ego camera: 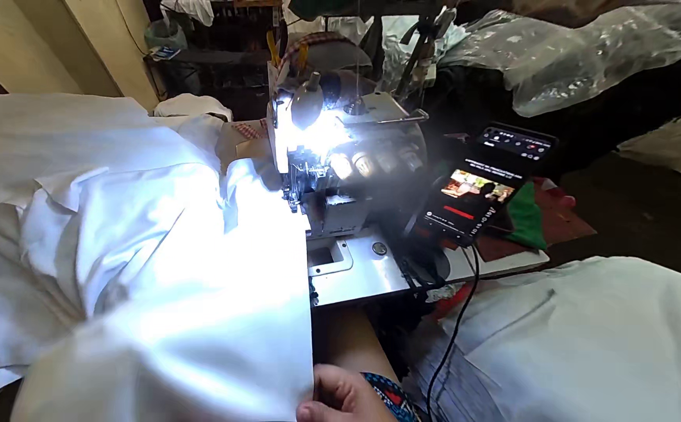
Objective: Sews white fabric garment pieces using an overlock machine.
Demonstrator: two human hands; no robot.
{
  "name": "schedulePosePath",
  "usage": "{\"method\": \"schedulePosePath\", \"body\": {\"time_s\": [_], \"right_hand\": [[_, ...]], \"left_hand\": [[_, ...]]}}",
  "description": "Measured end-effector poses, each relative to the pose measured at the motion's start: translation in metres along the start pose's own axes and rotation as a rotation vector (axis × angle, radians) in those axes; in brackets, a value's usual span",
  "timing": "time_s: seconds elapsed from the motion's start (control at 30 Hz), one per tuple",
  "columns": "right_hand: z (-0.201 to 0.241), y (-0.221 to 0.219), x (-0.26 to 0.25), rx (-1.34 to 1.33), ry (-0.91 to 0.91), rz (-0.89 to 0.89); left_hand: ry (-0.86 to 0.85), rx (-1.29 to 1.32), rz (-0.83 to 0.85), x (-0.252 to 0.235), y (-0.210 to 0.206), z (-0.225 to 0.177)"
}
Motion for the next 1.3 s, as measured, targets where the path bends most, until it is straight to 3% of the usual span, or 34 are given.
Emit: {"method": "schedulePosePath", "body": {"time_s": [0.07, 0.13, 0.17, 0.2, 0.27, 0.37, 0.47, 0.57, 0.7, 0.9, 1.03, 1.17, 1.3], "right_hand": [[0.009, 0.007, -0.017, -0.002, 0.023, -0.042], [0.013, 0.015, -0.033, 0.010, 0.032, -0.087], [0.015, 0.020, -0.041, 0.010, 0.037, -0.107], [0.016, 0.025, -0.049, 0.007, 0.047, -0.129], [0.019, 0.033, -0.061, -0.017, 0.070, -0.178], [0.028, 0.046, -0.078, -0.015, 0.100, -0.271], [0.043, 0.063, -0.096, 0.043, 0.203, -0.367], [0.058, 0.077, -0.113, 0.303, 0.363, -0.466], [0.075, 0.085, -0.124, 0.586, 0.430, -0.562], [0.078, 0.083, -0.121, 0.598, 0.431, -0.560], [0.080, 0.081, -0.115, 0.568, 0.428, -0.532], [0.091, 0.082, -0.113, 0.556, 0.428, -0.539], [0.100, 0.076, -0.119, 0.603, 0.497, -0.577]], "left_hand": [[0.097, -0.483, -0.002, -0.052, 0.014, -0.014], [0.345, -0.768, 0.257, -0.089, 0.019, -0.009], [0.349, -0.790, 0.354, -0.103, 0.010, -0.006], [0.236, -0.782, 0.369, -0.115, -0.007, -0.005], [-0.019, -0.685, 0.269, -0.132, -0.047, 0.004], [-0.151, -0.694, 0.049, -0.151, -0.074, 0.047], [-0.144, -0.727, -0.028, -0.174, -0.067, 0.072], [-0.098, -0.754, -0.005, -0.199, -0.060, 0.077], [-0.022, -0.779, 0.032, -0.234, -0.051, 0.085], [0.114, -0.863, -0.015, -0.279, -0.038, 0.095], [0.019, -0.614, -0.158, -0.269, -0.023, 0.101], [-0.058, -0.209, -0.459, -0.214, -0.011, 0.090], [-0.161, 0.013, -0.555, -0.160, -0.040, 0.067]]}}
Point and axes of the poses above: each hand's wrist, its own x-axis away from the middle knuckle, its own y-axis out of the back of the hand, z = x × y, the point moved 6 cm from there along -x, towards the middle knuckle, and after that the axes turned 15 degrees about x, right-handed, at the moved point
